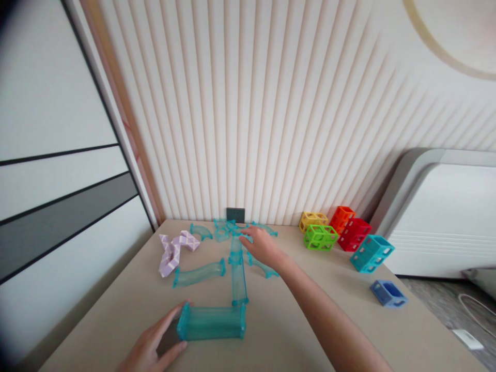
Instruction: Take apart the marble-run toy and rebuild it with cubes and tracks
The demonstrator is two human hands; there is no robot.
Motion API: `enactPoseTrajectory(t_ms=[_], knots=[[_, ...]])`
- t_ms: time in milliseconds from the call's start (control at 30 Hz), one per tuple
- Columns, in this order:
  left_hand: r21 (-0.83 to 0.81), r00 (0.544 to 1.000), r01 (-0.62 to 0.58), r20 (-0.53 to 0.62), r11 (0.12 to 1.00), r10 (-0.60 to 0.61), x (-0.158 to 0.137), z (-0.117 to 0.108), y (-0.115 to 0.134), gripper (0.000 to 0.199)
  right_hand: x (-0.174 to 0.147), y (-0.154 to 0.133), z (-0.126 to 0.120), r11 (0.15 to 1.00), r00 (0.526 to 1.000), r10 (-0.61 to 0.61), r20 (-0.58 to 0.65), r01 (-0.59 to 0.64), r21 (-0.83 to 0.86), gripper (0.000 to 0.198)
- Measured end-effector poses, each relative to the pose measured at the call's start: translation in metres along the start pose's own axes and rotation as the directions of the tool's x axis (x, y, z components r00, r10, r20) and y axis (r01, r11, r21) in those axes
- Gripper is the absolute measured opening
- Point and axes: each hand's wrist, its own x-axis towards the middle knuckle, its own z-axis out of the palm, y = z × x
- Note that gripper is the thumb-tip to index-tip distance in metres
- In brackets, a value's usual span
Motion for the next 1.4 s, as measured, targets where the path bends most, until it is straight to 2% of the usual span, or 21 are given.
enactPoseTrajectory(t_ms=[133,267,433,567,667,767,1000,1100,1233,1300,1400], knots=[[0.001,0.999,0.025,0.039,1.0,-0.025,-0.001,-0.003,0.008,0.06,0.008,-0.021,0.017,0.997,0.994,-0.074,0.076,0.076,-0.029,0.031],[0.0,0.999,0.016,0.031,1.0,-0.016,-0.002,-0.002,0.009,0.06,-0.007,-0.032,0.028,0.984,0.986,-0.148,0.079,0.155,-0.091,0.031],[-0.011,0.999,-0.033,-0.002,0.999,0.033,-0.002,-0.001,0.004,0.061,-0.037,-0.002,0.019,0.986,0.998,-0.059,-0.01,0.057,-0.159,0.03],[-0.015,0.998,-0.062,-0.009,0.998,0.062,0.0,0.0,0.001,0.059,-0.063,0.034,0.013,0.99,0.997,0.05,-0.067,-0.058,-0.127,0.032],[-0.026,0.998,-0.065,-0.016,0.998,0.064,0.0,0.001,-0.001,0.056,-0.084,0.049,0.017,0.992,0.989,0.07,-0.129,-0.082,-0.091,0.031],[-0.033,0.999,-0.046,0.0,0.998,0.046,0.001,0.001,-0.002,0.054,-0.099,0.05,0.024,0.997,0.985,0.039,-0.166,-0.049,-0.056,0.029],[0.009,0.999,-0.026,-0.028,1.0,0.026,0.001,-0.001,-0.002,0.051,-0.105,0.027,0.026,0.997,0.99,-0.071,-0.124,0.067,-0.037,0.028],[0.017,0.999,-0.026,-0.035,1.0,0.027,0.002,-0.002,-0.001,0.05,-0.108,0.014,0.022,0.987,0.986,-0.155,-0.056,0.157,0.036,0.031],[0.011,0.999,-0.011,-0.031,1.0,0.012,0.002,-0.003,0.001,0.05,-0.116,-0.003,0.017,0.95,0.942,-0.305,0.143,0.29,0.112,0.046],[0.008,1.0,-0.001,-0.018,1.0,0.001,0.002,-0.003,0.002,0.05,-0.119,-0.007,0.016,0.946,0.921,-0.323,0.217,0.305,0.112,0.049],[-0.007,1.0,-0.019,-0.004,1.0,0.019,0.002,-0.002,0.002,0.05,-0.12,-0.007,0.018,0.95,0.914,-0.313,0.259,0.297,0.098,0.044]])
